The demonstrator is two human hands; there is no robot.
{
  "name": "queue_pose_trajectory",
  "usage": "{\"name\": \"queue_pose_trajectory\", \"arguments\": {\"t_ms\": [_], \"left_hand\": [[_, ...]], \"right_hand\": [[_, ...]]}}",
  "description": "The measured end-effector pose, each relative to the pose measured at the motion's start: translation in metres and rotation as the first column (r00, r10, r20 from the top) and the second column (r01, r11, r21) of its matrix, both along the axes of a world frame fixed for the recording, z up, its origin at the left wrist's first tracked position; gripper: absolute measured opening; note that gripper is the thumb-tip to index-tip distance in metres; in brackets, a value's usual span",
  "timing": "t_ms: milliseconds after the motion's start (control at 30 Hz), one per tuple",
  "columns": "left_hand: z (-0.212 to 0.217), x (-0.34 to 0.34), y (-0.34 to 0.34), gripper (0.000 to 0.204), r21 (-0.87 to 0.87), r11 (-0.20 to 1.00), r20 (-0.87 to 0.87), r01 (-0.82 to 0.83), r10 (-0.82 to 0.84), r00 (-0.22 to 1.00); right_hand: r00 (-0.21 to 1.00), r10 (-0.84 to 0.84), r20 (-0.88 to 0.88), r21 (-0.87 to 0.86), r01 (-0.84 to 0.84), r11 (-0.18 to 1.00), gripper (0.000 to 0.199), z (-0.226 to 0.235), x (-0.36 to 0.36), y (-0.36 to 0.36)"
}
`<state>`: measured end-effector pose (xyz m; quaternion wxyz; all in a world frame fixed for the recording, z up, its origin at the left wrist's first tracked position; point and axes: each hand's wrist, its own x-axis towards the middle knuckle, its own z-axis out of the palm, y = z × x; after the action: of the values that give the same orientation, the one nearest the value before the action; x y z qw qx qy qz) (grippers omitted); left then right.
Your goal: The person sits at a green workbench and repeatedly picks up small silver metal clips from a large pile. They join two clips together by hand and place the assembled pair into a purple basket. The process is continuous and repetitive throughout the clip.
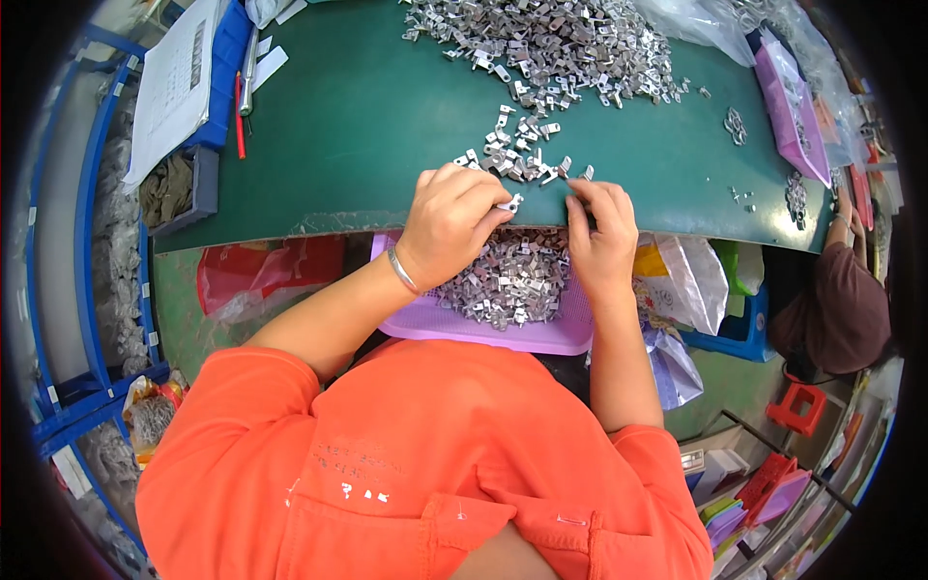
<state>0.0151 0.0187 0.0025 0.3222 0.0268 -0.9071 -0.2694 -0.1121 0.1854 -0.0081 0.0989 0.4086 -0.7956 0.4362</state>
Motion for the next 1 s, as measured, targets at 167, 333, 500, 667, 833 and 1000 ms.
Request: {"name": "queue_pose_trajectory", "arguments": {"t_ms": [167,333,500,667,833,1000], "left_hand": [[-0.006,-0.002,0.0,0.014,0.1,0.995,-0.017,0.001,0.001,1.0],[-0.005,0.005,-0.004,0.017,0.248,0.969,-0.123,0.004,0.027,0.992],[0.005,0.025,-0.02,0.019,0.169,0.955,-0.054,0.243,-0.237,0.97],[0.008,0.012,-0.012,0.028,0.09,0.99,0.097,-0.104,0.095,0.991],[-0.001,0.007,-0.013,0.023,0.096,0.992,0.114,-0.083,0.072,0.991],[-0.008,0.012,-0.018,0.021,0.125,0.992,0.032,0.024,-0.028,0.999]], "right_hand": [[0.989,0.034,-0.142,0.039,-0.029,0.999,0.021,-0.005,-0.001,-0.019],[0.989,0.116,-0.091,-0.04,-0.12,0.992,0.013,-0.008,-0.002,-0.003],[0.903,0.424,0.066,-0.018,-0.424,0.906,0.015,0.006,-0.003,0.018],[0.999,0.01,-0.049,0.075,-0.007,0.997,0.023,0.001,-0.001,-0.024],[0.998,0.05,0.027,0.049,-0.051,0.997,0.02,-0.004,-0.001,-0.018],[0.926,0.337,0.171,-0.098,-0.324,0.941,0.026,0.004,0.0,0.002]]}}
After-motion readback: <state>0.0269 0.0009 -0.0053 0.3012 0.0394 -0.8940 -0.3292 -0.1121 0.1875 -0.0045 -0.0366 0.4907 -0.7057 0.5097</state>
